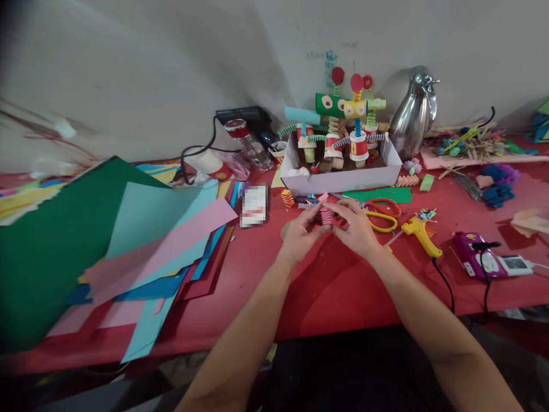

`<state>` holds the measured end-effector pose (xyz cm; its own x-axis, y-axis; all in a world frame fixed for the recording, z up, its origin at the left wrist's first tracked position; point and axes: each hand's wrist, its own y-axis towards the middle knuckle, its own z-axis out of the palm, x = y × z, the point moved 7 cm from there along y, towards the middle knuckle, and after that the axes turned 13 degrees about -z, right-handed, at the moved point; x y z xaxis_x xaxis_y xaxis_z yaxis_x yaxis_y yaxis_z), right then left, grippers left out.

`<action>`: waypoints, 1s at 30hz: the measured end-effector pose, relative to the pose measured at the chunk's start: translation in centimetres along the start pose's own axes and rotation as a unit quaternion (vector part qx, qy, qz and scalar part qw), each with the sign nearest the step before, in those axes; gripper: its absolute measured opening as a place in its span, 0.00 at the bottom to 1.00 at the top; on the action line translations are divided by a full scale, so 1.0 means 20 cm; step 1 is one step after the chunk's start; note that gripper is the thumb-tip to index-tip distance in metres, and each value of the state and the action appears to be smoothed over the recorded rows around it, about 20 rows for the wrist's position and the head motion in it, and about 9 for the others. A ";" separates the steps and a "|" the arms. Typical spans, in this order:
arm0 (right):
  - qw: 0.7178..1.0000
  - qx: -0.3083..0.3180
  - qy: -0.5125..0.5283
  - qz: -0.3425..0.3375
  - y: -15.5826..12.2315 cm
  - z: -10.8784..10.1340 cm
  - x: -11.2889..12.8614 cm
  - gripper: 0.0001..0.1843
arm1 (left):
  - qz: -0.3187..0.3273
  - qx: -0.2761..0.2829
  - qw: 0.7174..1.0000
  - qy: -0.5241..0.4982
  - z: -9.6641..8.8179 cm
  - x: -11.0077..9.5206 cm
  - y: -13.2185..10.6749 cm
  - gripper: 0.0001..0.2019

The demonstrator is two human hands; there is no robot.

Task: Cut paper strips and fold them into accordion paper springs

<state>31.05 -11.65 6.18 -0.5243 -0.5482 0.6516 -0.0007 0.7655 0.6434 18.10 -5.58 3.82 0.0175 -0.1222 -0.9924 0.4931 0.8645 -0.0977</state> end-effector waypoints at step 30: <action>0.985 -0.106 -0.111 -0.077 -0.01 -0.06 0.08 0.04 | -0.061 0.077 0.975 -0.201 0.10 0.02 -0.02 0.29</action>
<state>31.30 -13.06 7.65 -0.7054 -0.5466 0.4513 0.0704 0.5795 0.8119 19.64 -6.99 3.55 0.2751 -0.4268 -0.8615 0.6364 0.7525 -0.1695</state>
